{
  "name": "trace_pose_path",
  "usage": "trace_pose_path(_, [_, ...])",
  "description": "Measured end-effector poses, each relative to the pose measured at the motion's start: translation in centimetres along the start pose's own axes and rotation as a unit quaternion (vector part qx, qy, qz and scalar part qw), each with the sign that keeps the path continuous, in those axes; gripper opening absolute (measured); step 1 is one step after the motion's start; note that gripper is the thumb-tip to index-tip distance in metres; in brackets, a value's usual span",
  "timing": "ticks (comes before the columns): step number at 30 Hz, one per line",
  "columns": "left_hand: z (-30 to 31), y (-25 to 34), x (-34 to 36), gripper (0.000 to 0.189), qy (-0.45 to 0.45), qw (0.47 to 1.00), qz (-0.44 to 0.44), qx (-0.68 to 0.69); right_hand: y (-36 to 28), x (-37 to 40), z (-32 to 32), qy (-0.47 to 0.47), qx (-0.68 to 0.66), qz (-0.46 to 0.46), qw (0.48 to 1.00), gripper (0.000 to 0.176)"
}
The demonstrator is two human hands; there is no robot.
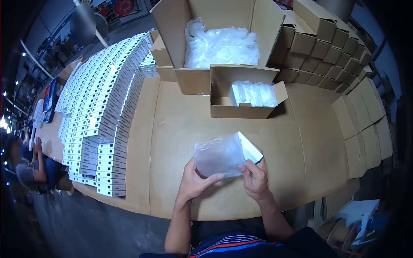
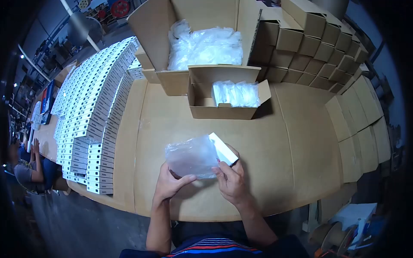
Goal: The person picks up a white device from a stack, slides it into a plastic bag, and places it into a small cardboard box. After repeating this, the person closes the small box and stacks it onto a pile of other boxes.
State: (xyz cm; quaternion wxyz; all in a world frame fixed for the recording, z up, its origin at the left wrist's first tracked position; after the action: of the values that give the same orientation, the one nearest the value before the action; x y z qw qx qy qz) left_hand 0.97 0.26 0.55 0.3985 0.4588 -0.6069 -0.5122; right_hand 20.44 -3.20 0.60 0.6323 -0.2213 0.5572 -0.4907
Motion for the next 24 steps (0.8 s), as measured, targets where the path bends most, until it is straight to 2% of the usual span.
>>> trace_pose_path(1, [0.3,0.1,0.0,0.048,-0.018,0.997,0.015,-0.069,0.1,0.1,0.0,-0.026,-0.001,0.007,1.000,0.021])
trace_pose_path(3, [0.1,-0.4,0.0,0.043,-0.004,0.997,0.026,-0.070,0.5,0.5,0.2,-0.078,-0.002,0.023,0.997,0.021])
trace_pose_path(4, [0.1,-0.6,0.0,0.041,0.002,0.997,0.031,-0.071,0.3,0.4,0.3,-0.088,0.007,0.019,0.996,0.015])
trace_pose_path(7, [0.2,0.0,0.5,0.035,0.027,0.976,-0.098,-0.190,1.1,0.1,3.0,-0.091,-0.034,-0.073,0.993,0.019])
trace_pose_path(8, [0.3,0.0,0.9,0.037,0.025,0.971,-0.111,-0.208,0.7,-0.3,3.8,-0.043,-0.009,-0.141,0.989,0.027])
trace_pose_path(9, [0.4,0.1,1.1,0.038,0.022,0.966,-0.125,-0.226,2.0,-0.8,4.5,0.004,-0.052,-0.117,0.992,0.031])
trace_pose_path(10, [0.5,0.1,1.2,0.039,0.017,0.960,-0.139,-0.244,1.3,-2.2,4.5,0.051,-0.204,-0.136,0.968,0.037])
trace_pose_path(13, [0.8,0.0,1.3,0.038,-0.014,0.924,-0.208,-0.320,-1.1,-6.2,5.0,0.034,-0.250,-0.001,0.968,0.049])
trace_pose_path(15, [0.6,0.3,1.2,0.038,-0.013,0.919,-0.214,-0.330,-1.8,-7.7,5.2,-0.020,-0.201,0.082,0.976,0.054])
trace_pose_path(16, [0.5,0.5,1.2,0.038,-0.011,0.917,-0.217,-0.336,-2.5,-8.8,5.1,-0.114,-0.207,0.127,0.963,0.052])
trace_pose_path(17, [0.4,0.4,1.2,0.038,-0.007,0.926,-0.203,-0.319,-3.1,-9.1,4.2,-0.111,-0.276,0.112,0.948,0.045])
trace_pose_path(19, [0.3,0.3,1.3,0.038,0.004,0.942,-0.173,-0.286,-4.3,-10.8,4.3,-0.239,-0.200,0.160,0.937,0.036])
trace_pose_path(24, [0.3,0.9,1.3,0.042,-0.004,0.953,-0.121,-0.278,-4.7,-11.9,2.4,-0.314,-0.194,0.135,0.920,0.025])
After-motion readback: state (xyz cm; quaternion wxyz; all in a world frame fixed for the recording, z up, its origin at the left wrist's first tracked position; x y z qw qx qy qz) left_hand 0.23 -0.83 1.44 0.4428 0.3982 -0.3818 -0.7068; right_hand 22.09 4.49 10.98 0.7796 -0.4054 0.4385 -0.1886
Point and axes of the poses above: each hand's wrist, its own x-axis away from the middle knuckle, its own z-axis out of the back of the hand, y = z × x, the point moved 2 cm from there along -x, towards the middle knuckle, and after that the axes turned 4 degrees about -x, right-handed, at the moved point
